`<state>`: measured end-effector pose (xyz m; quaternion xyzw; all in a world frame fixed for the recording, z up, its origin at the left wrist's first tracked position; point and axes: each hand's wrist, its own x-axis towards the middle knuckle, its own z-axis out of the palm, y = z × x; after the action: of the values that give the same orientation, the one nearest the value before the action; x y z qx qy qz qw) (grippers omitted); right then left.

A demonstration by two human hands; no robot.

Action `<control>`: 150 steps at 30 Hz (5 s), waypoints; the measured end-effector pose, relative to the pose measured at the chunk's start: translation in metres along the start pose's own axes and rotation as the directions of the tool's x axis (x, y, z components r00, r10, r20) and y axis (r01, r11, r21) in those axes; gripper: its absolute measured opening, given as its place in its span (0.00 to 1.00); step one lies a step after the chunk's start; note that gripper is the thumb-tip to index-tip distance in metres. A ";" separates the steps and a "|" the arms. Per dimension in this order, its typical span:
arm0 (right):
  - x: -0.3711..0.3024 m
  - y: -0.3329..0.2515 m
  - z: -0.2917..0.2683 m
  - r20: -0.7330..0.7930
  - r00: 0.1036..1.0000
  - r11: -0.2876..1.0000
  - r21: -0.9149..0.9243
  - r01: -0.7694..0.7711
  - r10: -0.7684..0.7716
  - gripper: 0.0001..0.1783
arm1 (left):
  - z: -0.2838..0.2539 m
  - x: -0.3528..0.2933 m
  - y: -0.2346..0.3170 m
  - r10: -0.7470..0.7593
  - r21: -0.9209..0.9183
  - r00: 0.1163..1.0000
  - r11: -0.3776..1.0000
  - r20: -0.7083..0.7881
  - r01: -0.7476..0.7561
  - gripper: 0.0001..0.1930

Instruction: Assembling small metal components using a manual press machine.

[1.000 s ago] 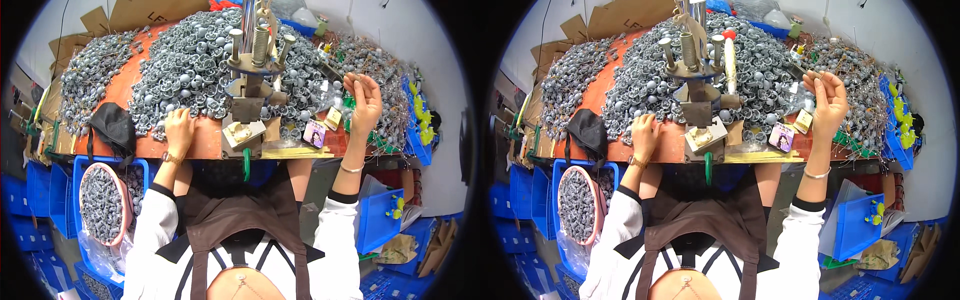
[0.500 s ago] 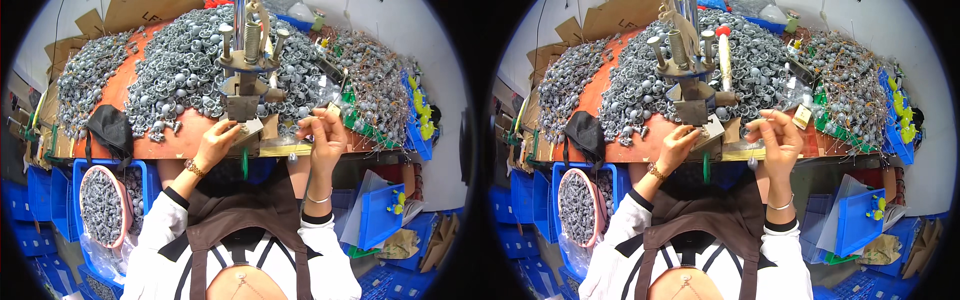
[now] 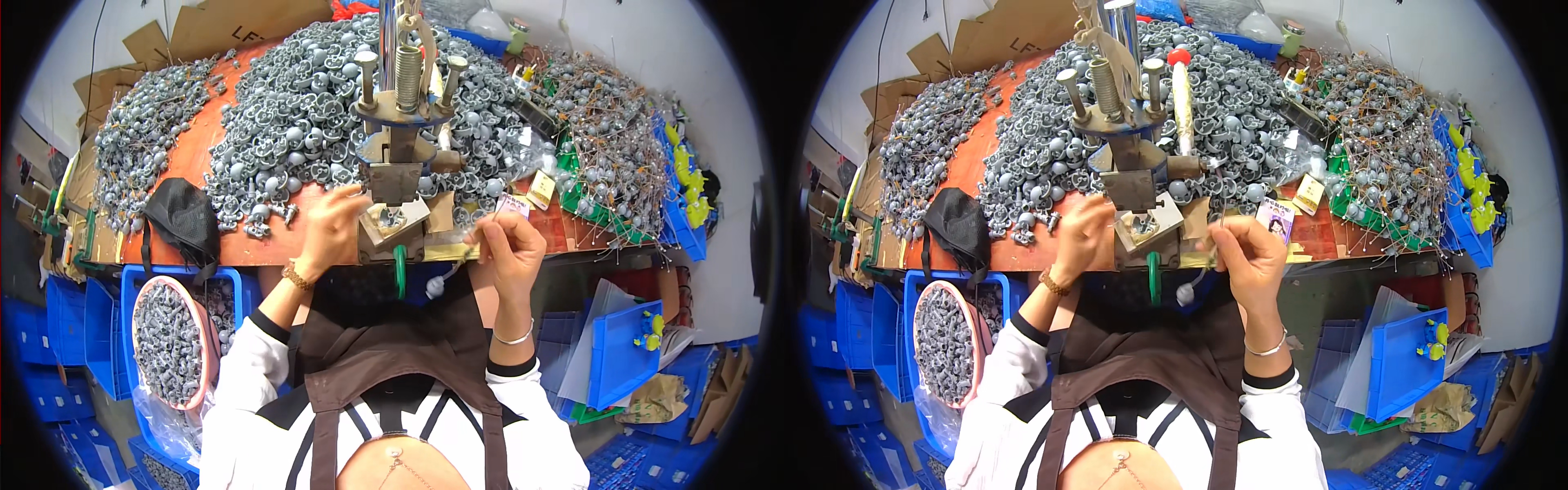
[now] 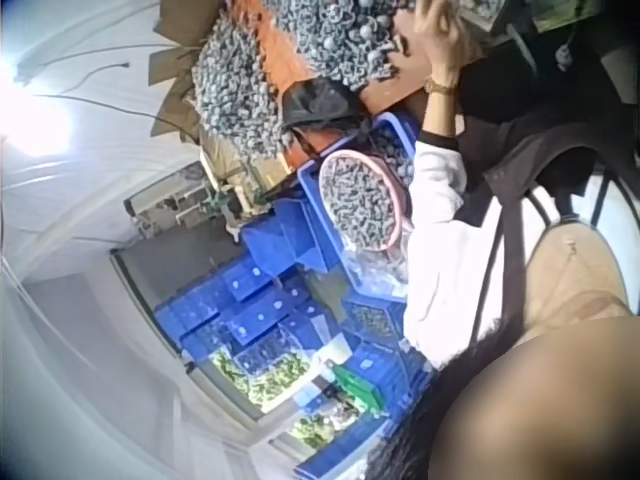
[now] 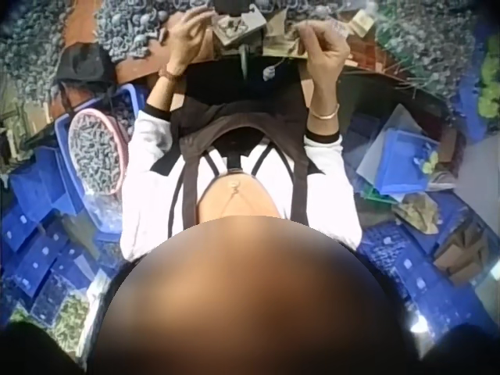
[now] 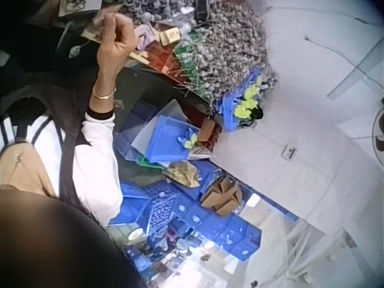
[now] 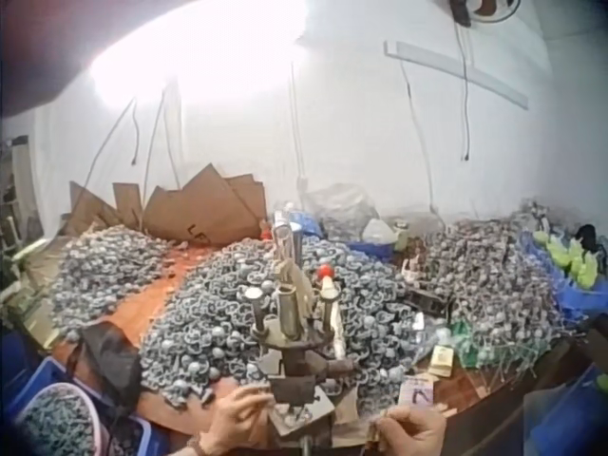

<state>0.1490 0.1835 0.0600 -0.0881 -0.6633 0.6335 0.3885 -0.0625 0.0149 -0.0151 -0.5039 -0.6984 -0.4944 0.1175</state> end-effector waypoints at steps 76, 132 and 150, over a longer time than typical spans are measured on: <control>0.127 0.069 0.015 0.125 0.970 0.974 0.073 -0.216 0.206 0.13 | 0.018 0.003 0.004 -0.246 -0.077 0.939 0.959 0.241 0.271 0.13; 0.126 0.116 -0.124 -0.299 0.885 0.932 0.037 -0.362 0.356 0.08 | -0.029 -0.019 -0.077 -0.197 0.530 0.980 0.832 0.007 0.163 0.20; 0.031 0.027 -0.021 -0.080 0.969 0.873 0.455 -0.174 0.235 0.17 | -0.015 -0.015 -0.045 -0.470 -0.283 0.863 0.866 -0.185 0.411 0.14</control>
<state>0.1305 0.2235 0.0460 -0.1087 -0.4606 0.7984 0.3722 -0.0970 -0.0060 -0.0437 -0.2742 -0.7120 -0.6459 0.0266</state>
